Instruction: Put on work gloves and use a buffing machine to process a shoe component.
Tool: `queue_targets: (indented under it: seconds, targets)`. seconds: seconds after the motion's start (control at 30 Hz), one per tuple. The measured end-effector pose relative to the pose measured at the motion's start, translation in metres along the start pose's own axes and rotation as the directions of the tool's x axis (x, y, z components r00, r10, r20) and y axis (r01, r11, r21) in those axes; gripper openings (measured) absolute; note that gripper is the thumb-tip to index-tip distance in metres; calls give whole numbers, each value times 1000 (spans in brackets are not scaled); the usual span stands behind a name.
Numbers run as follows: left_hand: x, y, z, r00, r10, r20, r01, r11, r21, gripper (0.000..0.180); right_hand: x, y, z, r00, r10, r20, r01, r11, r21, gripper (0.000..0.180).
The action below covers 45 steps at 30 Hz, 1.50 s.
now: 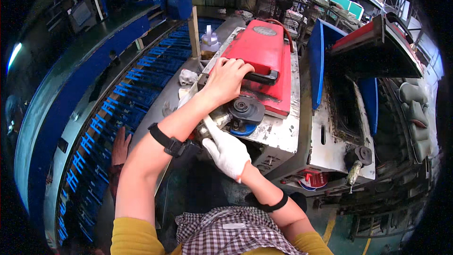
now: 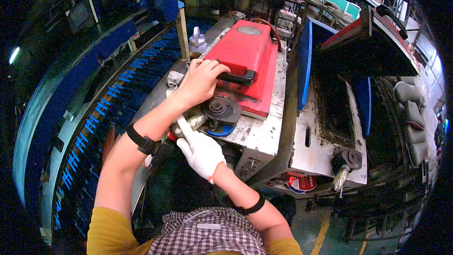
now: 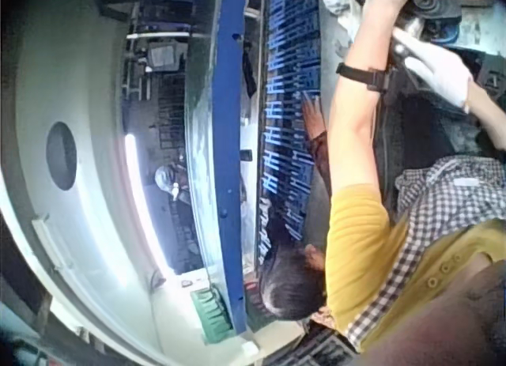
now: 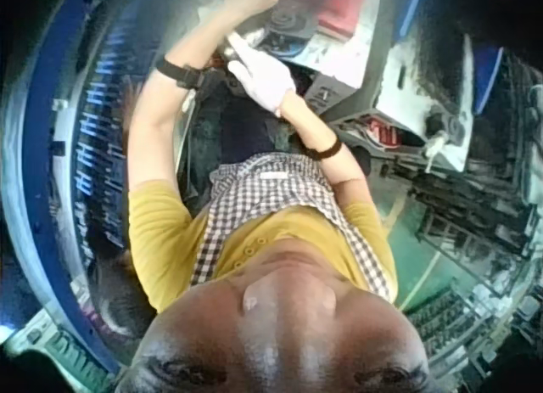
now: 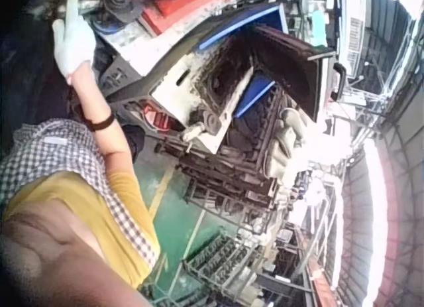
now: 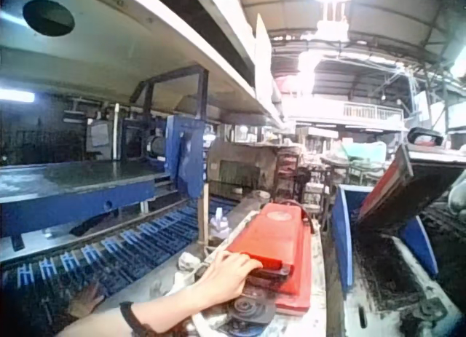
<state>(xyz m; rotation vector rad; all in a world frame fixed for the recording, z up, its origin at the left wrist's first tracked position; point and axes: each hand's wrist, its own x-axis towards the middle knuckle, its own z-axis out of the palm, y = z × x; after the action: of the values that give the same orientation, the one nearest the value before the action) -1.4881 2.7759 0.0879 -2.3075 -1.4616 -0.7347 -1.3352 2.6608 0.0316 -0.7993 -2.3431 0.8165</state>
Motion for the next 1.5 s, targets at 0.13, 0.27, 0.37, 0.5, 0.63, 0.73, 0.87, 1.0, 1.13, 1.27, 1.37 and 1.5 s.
queue_targets:
  seconds: [0.13,0.27,0.37,0.5,0.63,0.73,0.87,1.0,1.13,1.27,1.37,1.5]
  targets:
    - [23,-9,-15,988,79,-129,-80,997,-6,48,-2,11,-10,987,-146,-73,154,980,124,55]
    - [51,-5,-29,957,23,-291,-8,999,51,44,-25,24,-26,944,-158,-291,180,982,50,37]
    - [73,0,-28,905,-36,-424,66,996,57,57,-21,38,-45,834,-222,-506,247,969,-17,30]
    - [109,-5,-38,903,-114,-414,138,990,29,73,-10,52,-74,756,-166,-633,213,977,-2,29]
    - [120,2,-61,912,-179,-369,156,984,-90,77,-9,55,-85,728,-86,-680,142,989,28,24]
    - [73,26,-61,845,-181,-503,29,955,-295,73,-24,57,-80,714,-15,-700,76,996,56,22]
    - [-72,20,-41,715,-371,-592,119,900,-420,46,-60,68,-62,700,109,-706,33,982,184,24]
    - [-218,-33,-44,331,-851,-408,697,512,-502,32,-93,78,-32,646,112,-755,55,980,192,26]
    - [-314,-29,-41,239,-957,-161,943,269,-196,28,-105,74,4,712,246,-658,90,897,433,16]
    - [-338,-4,-35,313,-945,92,926,282,-252,24,-85,64,35,917,297,-267,-101,819,566,23]
    - [-321,19,-37,459,-878,136,821,360,-444,21,-64,60,60,913,303,275,-336,171,926,35]
    - [-282,81,-20,710,-676,196,592,422,-686,21,-48,67,89,983,-30,180,67,976,-207,55]
